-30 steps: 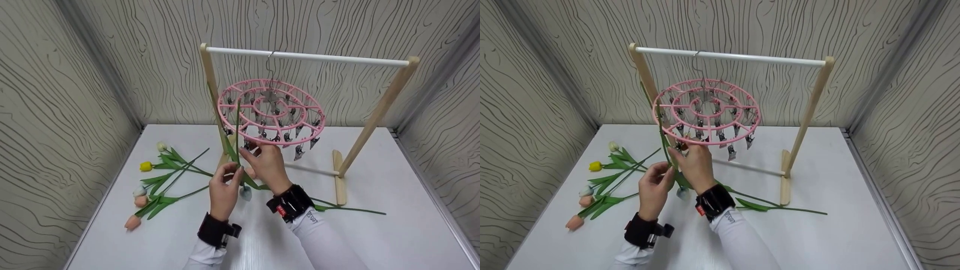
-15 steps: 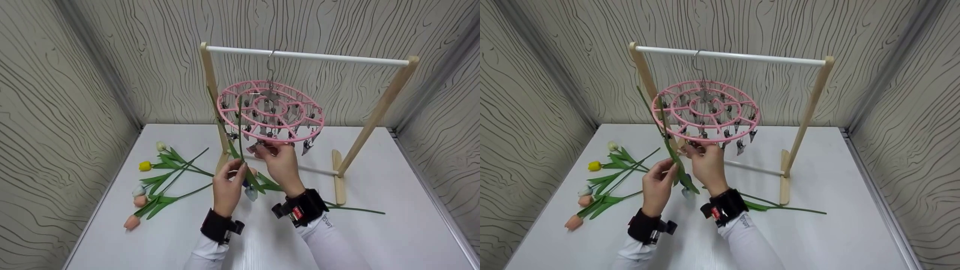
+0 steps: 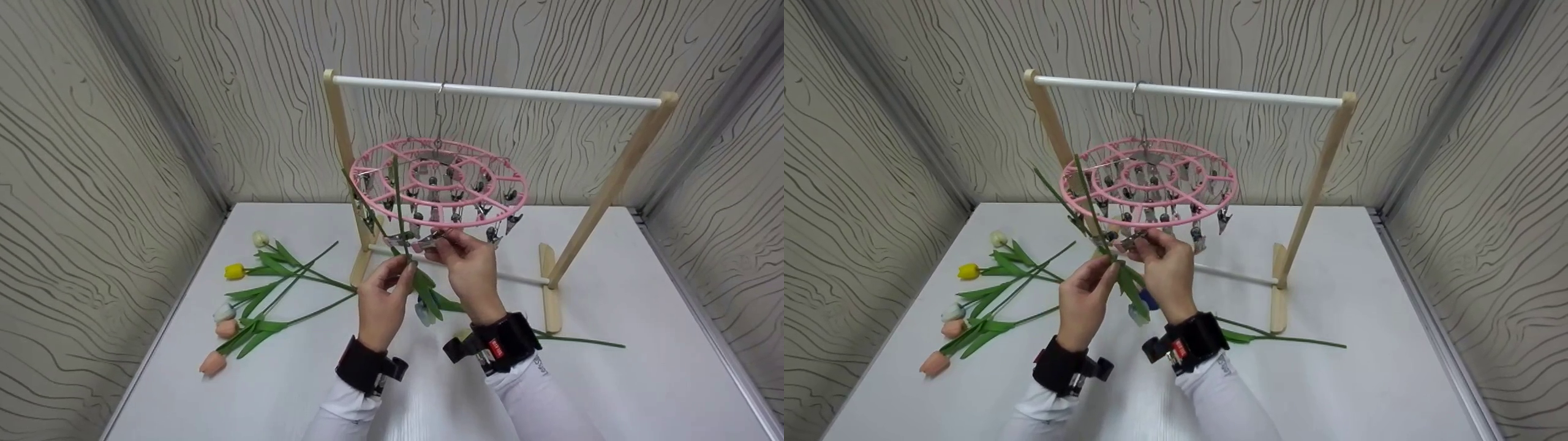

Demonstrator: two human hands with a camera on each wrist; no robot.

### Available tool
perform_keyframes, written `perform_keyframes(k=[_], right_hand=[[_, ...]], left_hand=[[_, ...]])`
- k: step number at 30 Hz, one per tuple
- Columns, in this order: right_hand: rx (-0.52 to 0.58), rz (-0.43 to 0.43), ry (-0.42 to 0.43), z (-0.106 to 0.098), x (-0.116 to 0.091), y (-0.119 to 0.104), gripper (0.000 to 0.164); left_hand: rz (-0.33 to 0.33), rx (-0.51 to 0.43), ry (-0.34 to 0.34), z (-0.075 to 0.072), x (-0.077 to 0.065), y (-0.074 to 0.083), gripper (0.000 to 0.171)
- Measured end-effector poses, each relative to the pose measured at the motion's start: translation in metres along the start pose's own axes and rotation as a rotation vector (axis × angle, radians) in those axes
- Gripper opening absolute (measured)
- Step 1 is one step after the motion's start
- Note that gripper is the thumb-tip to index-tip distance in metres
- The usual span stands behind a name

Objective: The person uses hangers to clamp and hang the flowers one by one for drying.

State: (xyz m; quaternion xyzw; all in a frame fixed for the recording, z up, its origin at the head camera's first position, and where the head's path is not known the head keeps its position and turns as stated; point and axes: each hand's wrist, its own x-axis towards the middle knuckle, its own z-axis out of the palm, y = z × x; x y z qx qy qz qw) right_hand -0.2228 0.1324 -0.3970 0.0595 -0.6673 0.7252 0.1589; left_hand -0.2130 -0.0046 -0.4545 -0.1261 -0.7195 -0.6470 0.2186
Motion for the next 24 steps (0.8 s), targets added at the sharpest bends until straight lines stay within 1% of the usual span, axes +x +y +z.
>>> perform_keyframes(k=[6,10,18,21,24], right_hand=[[0.037,0.005,0.046,-0.003,-0.003,0.001,0.016],[0.036,-0.006,0.043,-0.005,-0.006,0.000,0.017],[0.031,-0.063,0.050,-0.008,-0.013,-0.003,0.018],[0.028,-0.060,0.072,-0.009,-0.014,-0.005,0.019],[0.031,-0.049,0.100,-0.011,-0.015,-0.008,0.019]], left_hand=[[0.018,-0.006,-0.034,0.004,-0.003,0.004,0.026],[0.024,-0.021,-0.055,0.005,-0.006,0.007,0.025],[0.047,-0.038,-0.074,0.008,-0.010,0.010,0.026],[0.034,-0.033,-0.077,0.007,-0.011,0.023,0.023],[0.032,-0.039,-0.084,0.007,-0.011,0.025,0.023]])
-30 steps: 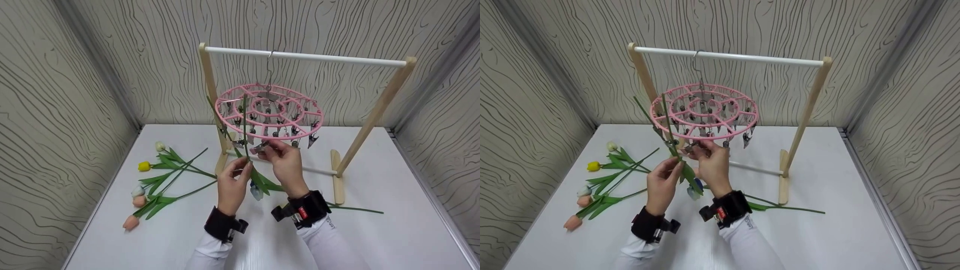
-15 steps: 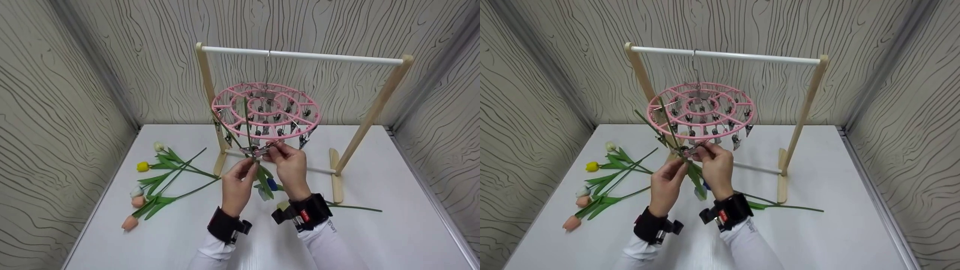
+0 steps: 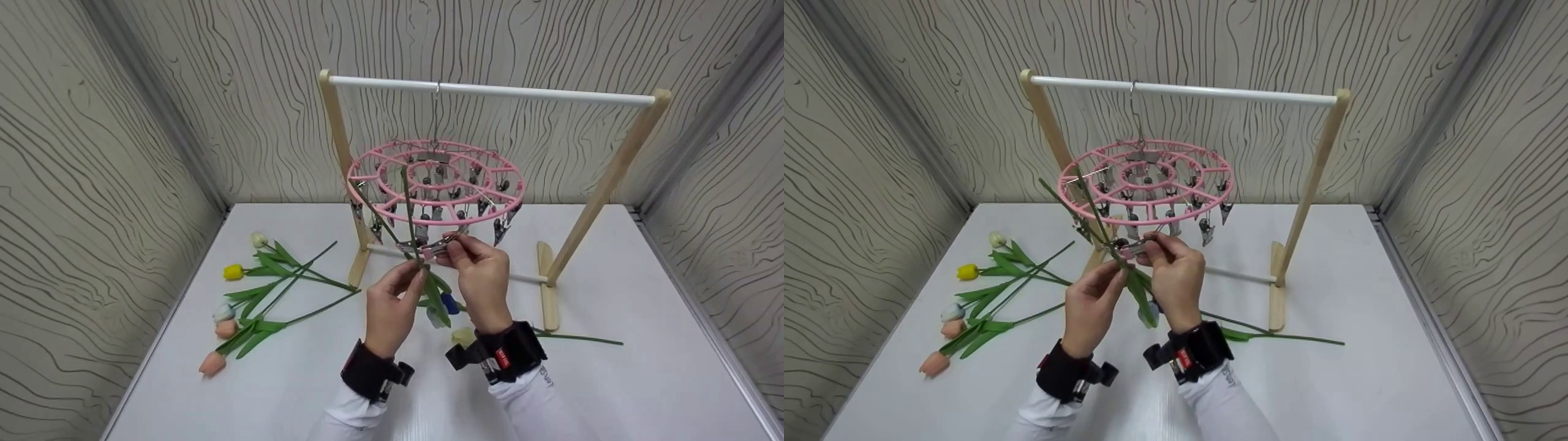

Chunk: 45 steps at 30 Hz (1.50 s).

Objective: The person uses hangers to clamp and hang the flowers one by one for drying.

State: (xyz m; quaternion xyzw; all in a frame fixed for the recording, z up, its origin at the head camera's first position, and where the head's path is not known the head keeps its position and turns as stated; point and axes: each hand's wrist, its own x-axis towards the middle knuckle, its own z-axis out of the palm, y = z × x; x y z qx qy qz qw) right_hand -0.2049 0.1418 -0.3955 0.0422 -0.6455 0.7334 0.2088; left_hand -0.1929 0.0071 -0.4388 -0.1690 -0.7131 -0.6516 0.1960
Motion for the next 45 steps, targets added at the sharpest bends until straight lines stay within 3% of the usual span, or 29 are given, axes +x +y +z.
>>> perform_keyframes(k=[4,16,19,25,30,39,45], right_hand=[[-0.018,-0.001,0.005,-0.003,-0.001,-0.003,0.019],[0.022,-0.034,-0.042,-0.002,-0.006,-0.006,0.021],[0.039,-0.035,-0.051,-0.001,-0.007,-0.006,0.021],[0.048,-0.038,-0.063,0.000,-0.008,-0.004,0.021],[0.049,-0.030,-0.056,0.001,-0.008,-0.004,0.021],[0.104,0.014,-0.064,0.001,-0.007,-0.004,0.021],[0.106,0.015,-0.062,0.002,-0.007,-0.003,0.022]], left_hand=[[0.016,-0.010,-0.009,0.001,0.000,-0.011,0.026],[0.029,-0.002,-0.014,0.003,-0.001,-0.007,0.024],[0.033,0.005,-0.010,0.004,-0.001,-0.002,0.023],[0.054,0.008,-0.011,0.001,0.000,0.026,0.022],[0.056,-0.005,-0.008,0.002,0.000,0.030,0.022],[0.053,-0.007,0.002,0.002,0.001,0.029,0.022],[0.024,0.001,0.003,0.006,0.000,0.003,0.024]])
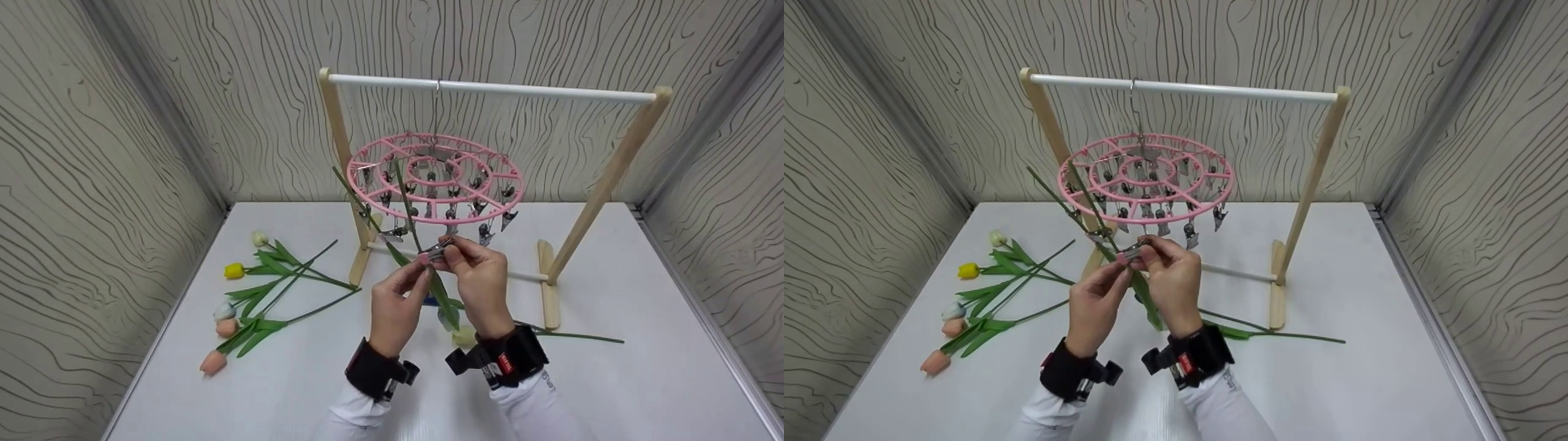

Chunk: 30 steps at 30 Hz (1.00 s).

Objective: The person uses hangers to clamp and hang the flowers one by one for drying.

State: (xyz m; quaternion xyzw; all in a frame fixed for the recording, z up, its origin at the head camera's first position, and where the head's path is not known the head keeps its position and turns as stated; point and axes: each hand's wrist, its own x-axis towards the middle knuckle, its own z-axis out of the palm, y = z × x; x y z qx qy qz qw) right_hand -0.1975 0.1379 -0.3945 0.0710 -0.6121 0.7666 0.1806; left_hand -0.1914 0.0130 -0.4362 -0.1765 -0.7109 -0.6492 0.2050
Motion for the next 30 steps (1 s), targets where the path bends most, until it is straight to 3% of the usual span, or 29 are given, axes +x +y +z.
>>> perform_keyframes(k=[5,16,26,30], right_hand=[[-0.017,-0.015,0.002,0.000,-0.001,0.000,0.023],[-0.024,-0.017,0.006,0.002,-0.001,0.000,0.023],[0.037,0.137,-0.141,-0.004,0.002,0.000,0.028],[0.040,0.169,-0.170,-0.006,-0.001,0.002,0.034]], left_hand=[[-0.001,0.007,-0.006,0.000,-0.001,-0.010,0.027],[0.007,0.016,-0.010,-0.001,-0.002,-0.011,0.031],[0.016,0.013,-0.002,-0.003,-0.003,-0.013,0.026],[0.006,0.019,0.000,-0.008,-0.003,-0.002,0.022]])
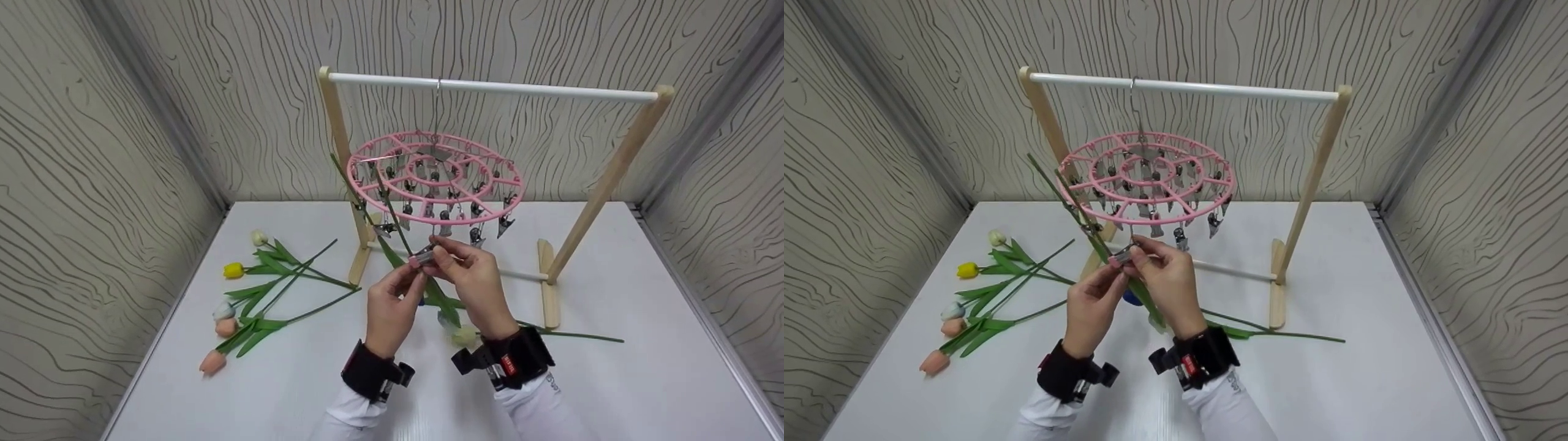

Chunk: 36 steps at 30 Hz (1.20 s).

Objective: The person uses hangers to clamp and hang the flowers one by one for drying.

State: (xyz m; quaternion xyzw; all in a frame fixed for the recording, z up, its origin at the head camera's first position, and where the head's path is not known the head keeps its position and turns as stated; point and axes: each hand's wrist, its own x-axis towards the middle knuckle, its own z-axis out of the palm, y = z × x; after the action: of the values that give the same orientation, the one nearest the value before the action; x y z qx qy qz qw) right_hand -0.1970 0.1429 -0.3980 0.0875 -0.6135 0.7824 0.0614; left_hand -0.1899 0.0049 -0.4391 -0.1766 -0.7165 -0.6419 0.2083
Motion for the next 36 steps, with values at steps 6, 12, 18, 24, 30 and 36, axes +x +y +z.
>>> perform_keyframes(k=[6,12,18,24,30,36], right_hand=[[-0.056,0.020,0.038,-0.005,-0.010,0.008,0.037],[-0.175,0.009,0.019,-0.023,-0.030,0.016,0.036],[-0.220,0.056,0.079,-0.051,-0.049,0.025,0.033],[-0.256,0.129,0.160,-0.081,-0.060,0.037,0.034],[-0.400,0.134,0.216,-0.108,-0.069,0.053,0.035],[-0.890,0.020,0.229,-0.145,-0.076,0.064,0.031]], left_hand=[[-0.085,0.028,-0.012,-0.008,0.002,0.009,0.021],[-0.127,0.020,-0.009,-0.012,0.003,-0.020,0.023],[-0.147,0.006,-0.012,-0.014,0.003,-0.041,0.026],[-0.129,0.031,0.005,-0.019,0.003,-0.048,0.028],[-0.147,0.051,-0.012,-0.025,0.002,-0.053,0.032],[-0.135,0.090,-0.009,-0.034,-0.003,-0.057,0.032]])
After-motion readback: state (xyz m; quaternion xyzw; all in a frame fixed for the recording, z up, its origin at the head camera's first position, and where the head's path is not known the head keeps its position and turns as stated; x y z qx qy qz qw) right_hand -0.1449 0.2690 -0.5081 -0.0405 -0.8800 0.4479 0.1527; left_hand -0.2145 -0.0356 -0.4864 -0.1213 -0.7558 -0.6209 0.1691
